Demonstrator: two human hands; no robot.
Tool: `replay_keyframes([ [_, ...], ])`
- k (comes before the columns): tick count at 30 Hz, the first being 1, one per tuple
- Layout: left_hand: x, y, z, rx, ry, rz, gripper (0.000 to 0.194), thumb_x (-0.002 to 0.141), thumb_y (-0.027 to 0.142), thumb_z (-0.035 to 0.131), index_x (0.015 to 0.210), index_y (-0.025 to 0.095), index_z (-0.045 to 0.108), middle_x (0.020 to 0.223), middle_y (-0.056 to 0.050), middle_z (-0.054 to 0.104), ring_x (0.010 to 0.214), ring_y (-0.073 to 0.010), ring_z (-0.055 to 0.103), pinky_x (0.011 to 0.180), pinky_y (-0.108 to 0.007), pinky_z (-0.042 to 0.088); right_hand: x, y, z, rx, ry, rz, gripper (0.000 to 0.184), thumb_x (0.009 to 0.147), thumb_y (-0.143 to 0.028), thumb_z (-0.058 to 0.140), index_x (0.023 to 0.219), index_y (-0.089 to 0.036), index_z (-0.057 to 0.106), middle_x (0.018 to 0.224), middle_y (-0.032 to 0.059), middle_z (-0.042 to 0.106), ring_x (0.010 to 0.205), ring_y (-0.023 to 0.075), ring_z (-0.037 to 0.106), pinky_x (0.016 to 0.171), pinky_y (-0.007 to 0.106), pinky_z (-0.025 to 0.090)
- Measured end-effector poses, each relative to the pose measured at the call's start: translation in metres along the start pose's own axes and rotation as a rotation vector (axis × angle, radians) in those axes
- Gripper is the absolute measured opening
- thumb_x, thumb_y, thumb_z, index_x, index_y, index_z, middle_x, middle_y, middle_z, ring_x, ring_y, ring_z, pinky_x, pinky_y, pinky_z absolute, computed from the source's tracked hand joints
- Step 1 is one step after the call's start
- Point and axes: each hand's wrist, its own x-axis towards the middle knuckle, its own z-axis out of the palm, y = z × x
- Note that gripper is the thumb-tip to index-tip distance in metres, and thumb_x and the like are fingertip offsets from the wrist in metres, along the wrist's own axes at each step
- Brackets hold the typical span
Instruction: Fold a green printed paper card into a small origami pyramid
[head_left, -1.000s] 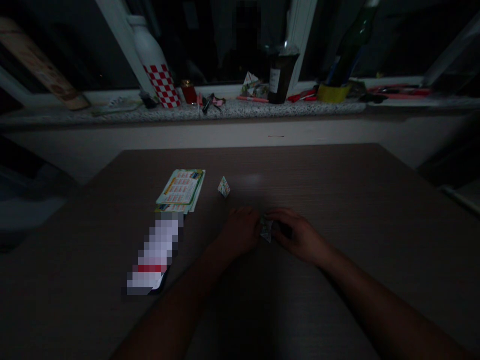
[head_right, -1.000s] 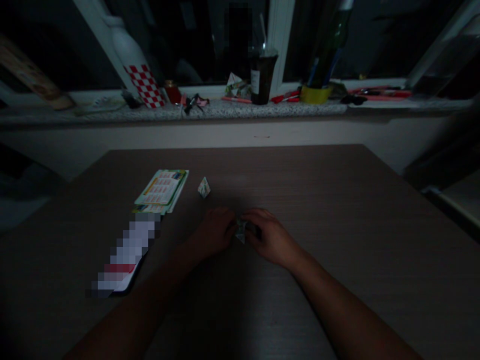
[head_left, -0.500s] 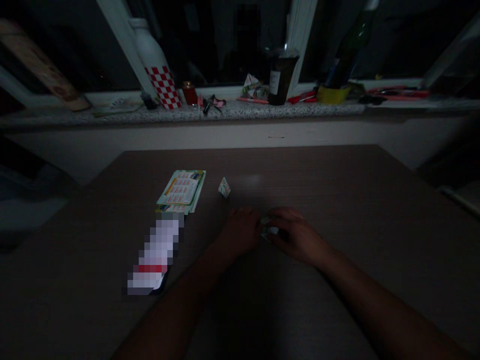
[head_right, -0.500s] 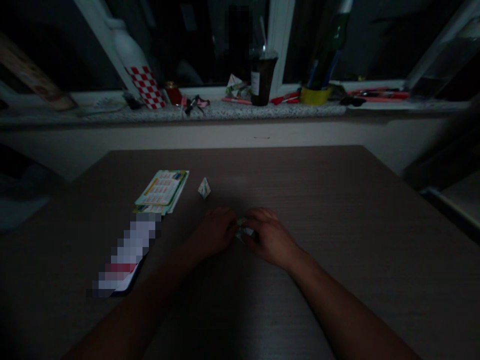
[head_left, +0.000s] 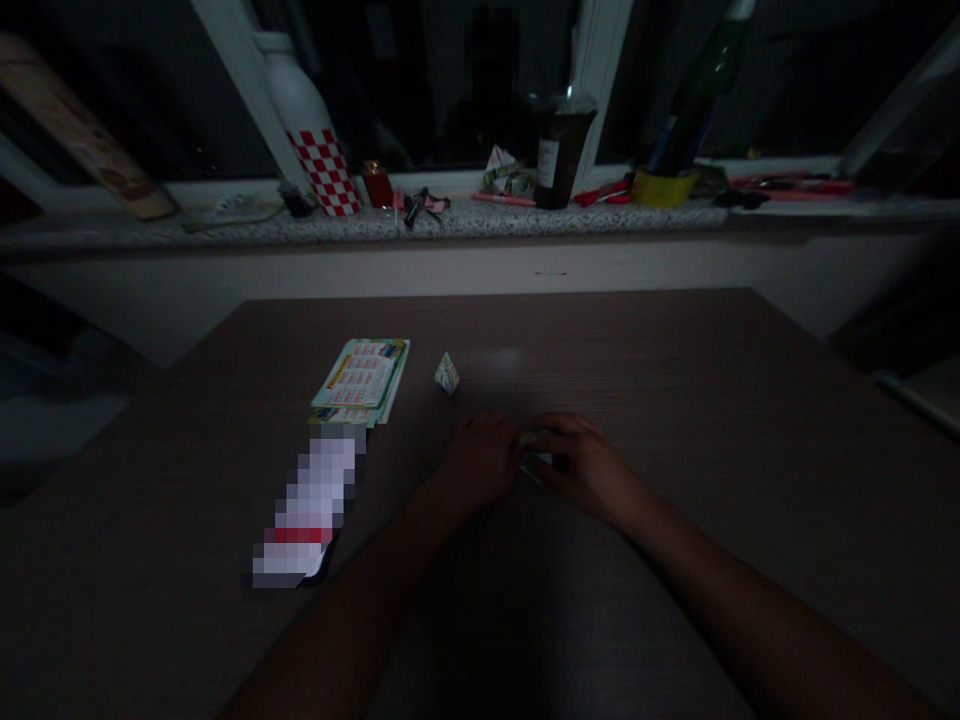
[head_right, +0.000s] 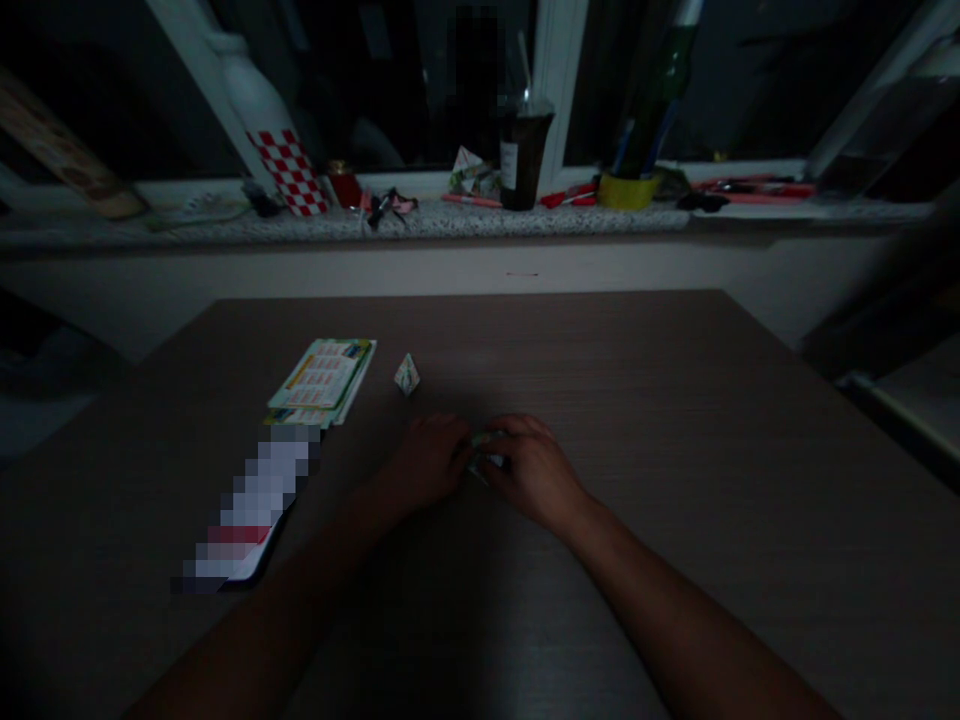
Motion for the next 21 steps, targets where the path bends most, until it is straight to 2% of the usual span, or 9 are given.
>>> replay_keyframes([
  [3,-0.0003,0.0002,-0.0002,-0.005,0.004,0.004,0.017,0.09,0.024,0.044,0.091,0.016,0.058,0.099,-0.009,0.062,0.095,-0.023,0.057,0.082,-0.037,0.042,0.0005,0.0006,-0.0004,0.023,-0.003,0.0,0.022,0.08,-0.023,0.065,0.101,-0.027,0.072,0.114,0.0061,0.065,0.104,0.0231,0.059,0.093,0.041,0.046],
  [9,0.0,0.0002,-0.0004,0.004,-0.009,0.0,0.017,0.091,0.023,0.043,0.093,0.016,0.058,0.101,-0.009,0.062,0.097,-0.0235,0.056,0.084,-0.038,0.041,-0.0045,0.0031,-0.0047,0.035,-0.059,0.017,0.036,0.074,-0.019,0.068,0.108,-0.028,0.068,0.122,0.0061,0.061,0.114,0.0258,0.055,0.099,0.045,0.042],
  [15,0.0005,-0.0004,0.0004,0.003,-0.012,-0.002,0.016,0.09,0.023,0.045,0.093,0.016,0.059,0.098,-0.009,0.063,0.096,-0.0234,0.057,0.084,-0.037,0.042,-0.0048,0.003,-0.0051,0.047,-0.073,0.029,0.036,0.074,-0.021,0.069,0.109,-0.027,0.069,0.123,0.0066,0.06,0.115,0.0256,0.054,0.101,0.045,0.041],
  [21,-0.0003,-0.0016,0.0036,0.003,0.021,0.016,0.016,0.09,0.024,0.044,0.093,0.016,0.058,0.098,-0.008,0.062,0.095,-0.0234,0.056,0.082,-0.037,0.041,-0.0038,0.0052,-0.0001,0.086,-0.024,0.036,0.034,0.073,-0.021,0.069,0.106,-0.028,0.07,0.12,0.0056,0.062,0.111,0.0244,0.056,0.099,0.043,0.042],
])
